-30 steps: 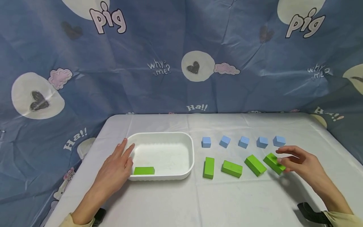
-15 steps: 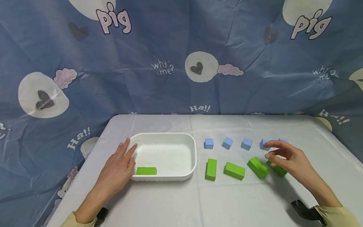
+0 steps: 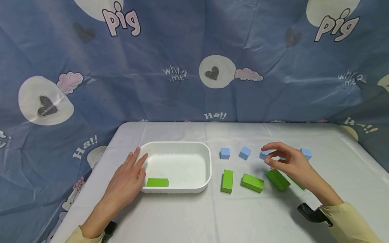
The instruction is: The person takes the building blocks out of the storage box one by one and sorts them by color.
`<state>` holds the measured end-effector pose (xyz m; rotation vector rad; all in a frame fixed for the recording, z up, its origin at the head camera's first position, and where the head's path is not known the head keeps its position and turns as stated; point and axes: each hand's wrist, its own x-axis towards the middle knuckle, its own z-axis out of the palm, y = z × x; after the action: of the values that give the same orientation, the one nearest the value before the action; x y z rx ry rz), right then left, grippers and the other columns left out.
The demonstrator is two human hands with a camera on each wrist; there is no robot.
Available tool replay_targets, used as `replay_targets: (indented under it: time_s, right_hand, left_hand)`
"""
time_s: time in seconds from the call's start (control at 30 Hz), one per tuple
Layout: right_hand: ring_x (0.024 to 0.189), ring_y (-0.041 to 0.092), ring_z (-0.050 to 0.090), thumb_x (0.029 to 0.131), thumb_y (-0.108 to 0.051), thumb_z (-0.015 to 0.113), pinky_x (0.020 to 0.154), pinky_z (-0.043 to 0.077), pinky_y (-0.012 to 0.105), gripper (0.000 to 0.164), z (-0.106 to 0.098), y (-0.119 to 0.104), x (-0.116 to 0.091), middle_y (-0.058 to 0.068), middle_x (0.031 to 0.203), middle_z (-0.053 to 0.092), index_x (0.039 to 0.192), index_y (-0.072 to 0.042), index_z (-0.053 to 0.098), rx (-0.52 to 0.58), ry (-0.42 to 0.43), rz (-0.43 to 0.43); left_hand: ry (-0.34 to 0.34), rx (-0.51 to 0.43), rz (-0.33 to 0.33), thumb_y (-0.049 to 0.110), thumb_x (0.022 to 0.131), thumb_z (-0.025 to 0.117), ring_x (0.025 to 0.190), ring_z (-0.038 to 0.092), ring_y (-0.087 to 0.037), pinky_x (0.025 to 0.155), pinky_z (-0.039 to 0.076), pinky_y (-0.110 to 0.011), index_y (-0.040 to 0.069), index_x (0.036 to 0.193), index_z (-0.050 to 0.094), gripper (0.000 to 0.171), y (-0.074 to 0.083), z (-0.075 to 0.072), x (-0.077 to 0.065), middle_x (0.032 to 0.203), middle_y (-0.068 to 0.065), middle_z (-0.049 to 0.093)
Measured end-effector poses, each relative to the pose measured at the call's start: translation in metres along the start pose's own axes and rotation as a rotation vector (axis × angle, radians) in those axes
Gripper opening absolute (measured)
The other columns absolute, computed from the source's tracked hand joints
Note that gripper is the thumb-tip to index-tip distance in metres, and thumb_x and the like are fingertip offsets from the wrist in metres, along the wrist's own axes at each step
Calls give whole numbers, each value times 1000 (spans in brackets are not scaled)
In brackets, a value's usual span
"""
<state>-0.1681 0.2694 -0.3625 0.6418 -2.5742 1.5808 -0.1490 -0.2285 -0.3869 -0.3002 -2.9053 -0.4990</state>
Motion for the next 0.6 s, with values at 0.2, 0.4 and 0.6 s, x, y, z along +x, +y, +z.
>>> replay_targets:
  time_s: [0.2, 0.4, 0.6]
  right_hand:
    - [100, 21, 64, 93, -8, 69, 75, 56, 30, 33, 8, -9, 16, 5, 125, 60, 125, -10, 61, 39, 7, -57]
    - [98, 20, 64, 92, -3, 69, 73, 54, 28, 32, 21, -21, 32, 6, 120, 62, 123, -8, 63, 68, 2, -131]
    - [96, 23, 64, 92, -1, 67, 75, 56, 32, 31, 34, -28, 49, 8, 119, 61, 122, -8, 63, 115, -68, -182]
  left_hand:
    - [3, 2, 7, 20, 104, 37, 145, 20, -41, 105, 25, -67, 5, 150, 42, 48, 0, 0, -1, 160, -18, 21]
    - [9, 10, 3, 19, 104, 38, 145, 21, -42, 105, 25, -67, 4, 149, 42, 48, 1, 0, -2, 160, -19, 21]
    - [8, 1, -4, 20, 104, 37, 145, 20, -41, 105, 25, -67, 5, 149, 42, 48, 2, 2, -4, 160, -18, 21]
